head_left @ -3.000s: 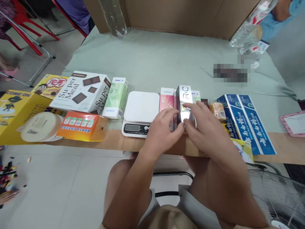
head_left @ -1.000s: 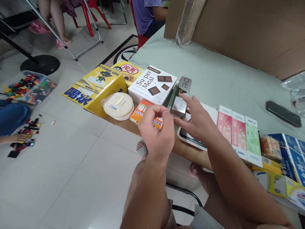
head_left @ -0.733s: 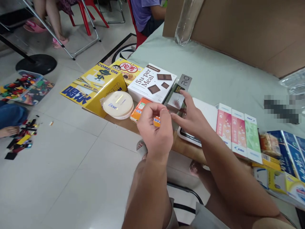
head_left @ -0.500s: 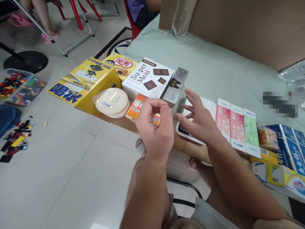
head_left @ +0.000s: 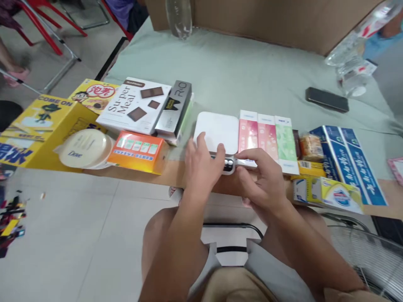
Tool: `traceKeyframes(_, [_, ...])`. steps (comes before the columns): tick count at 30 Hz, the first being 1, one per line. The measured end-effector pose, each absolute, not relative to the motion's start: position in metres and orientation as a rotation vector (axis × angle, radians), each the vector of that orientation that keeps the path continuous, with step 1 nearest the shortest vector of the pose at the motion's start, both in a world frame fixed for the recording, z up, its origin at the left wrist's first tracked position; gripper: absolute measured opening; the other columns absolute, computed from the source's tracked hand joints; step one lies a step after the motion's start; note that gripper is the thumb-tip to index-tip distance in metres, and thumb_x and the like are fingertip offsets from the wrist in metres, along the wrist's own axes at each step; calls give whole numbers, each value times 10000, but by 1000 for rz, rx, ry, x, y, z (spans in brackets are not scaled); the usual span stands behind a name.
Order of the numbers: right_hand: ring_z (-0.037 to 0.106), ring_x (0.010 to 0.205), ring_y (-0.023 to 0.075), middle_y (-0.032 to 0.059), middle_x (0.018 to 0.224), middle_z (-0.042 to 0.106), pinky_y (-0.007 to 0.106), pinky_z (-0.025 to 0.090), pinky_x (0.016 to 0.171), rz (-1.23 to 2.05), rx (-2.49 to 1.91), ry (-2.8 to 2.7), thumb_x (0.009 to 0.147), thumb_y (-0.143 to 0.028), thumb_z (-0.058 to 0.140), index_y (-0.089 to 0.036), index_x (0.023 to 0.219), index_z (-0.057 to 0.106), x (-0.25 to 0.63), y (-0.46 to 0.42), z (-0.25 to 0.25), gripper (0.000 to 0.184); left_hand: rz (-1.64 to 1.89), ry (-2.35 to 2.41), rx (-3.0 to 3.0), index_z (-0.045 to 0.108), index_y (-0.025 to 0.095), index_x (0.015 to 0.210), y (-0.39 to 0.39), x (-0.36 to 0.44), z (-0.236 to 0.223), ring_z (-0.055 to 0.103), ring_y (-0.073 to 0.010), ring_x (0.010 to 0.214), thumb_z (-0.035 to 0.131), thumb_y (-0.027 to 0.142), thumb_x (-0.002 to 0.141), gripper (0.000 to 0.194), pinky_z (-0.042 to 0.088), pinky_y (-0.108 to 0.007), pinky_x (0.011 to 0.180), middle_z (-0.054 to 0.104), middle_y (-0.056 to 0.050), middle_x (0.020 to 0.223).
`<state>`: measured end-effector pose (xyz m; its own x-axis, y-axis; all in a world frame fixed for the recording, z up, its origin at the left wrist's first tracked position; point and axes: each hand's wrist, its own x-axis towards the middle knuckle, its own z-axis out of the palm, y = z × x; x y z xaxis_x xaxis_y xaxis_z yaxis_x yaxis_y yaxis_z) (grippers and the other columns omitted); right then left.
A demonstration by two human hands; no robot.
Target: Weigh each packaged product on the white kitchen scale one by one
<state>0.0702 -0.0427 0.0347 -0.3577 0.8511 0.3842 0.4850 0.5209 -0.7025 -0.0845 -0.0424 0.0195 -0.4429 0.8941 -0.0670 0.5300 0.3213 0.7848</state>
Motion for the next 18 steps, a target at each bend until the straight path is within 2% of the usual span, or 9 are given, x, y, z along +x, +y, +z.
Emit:
traceKeyframes(3, [713,922,233,60,1001,750,410,590,812,613,-1061,-1985,934,-219,542,-256,1050,647,86,-38,37,161,955,2139,1271,584,158,1386,-37,-83,17,526,-430,1423,554,445,950,524,411,-608,1190,572,-238,1488])
traceKeyframes(10, [696,982,235,70,1058,751,413,577,858,717,-1047,-1940,917,-219,541,-250,1076,643,119,-28,30,191,928,2227,1197,647,250,1222,-30,-77,20,609,-391,1311,601,438,919,360,464,-573,1139,681,-138,1367])
traceKeyframes(18, [704,1024,213,69,1063,757,383,576,878,701,-1029,-1898,929,-177,531,-231,1069,629,142,-22,31,179,887,2205,1236,661,267,1221,-25,-58,23,664,-342,1095,600,447,923,354,518,-491,1006,724,-93,1123])
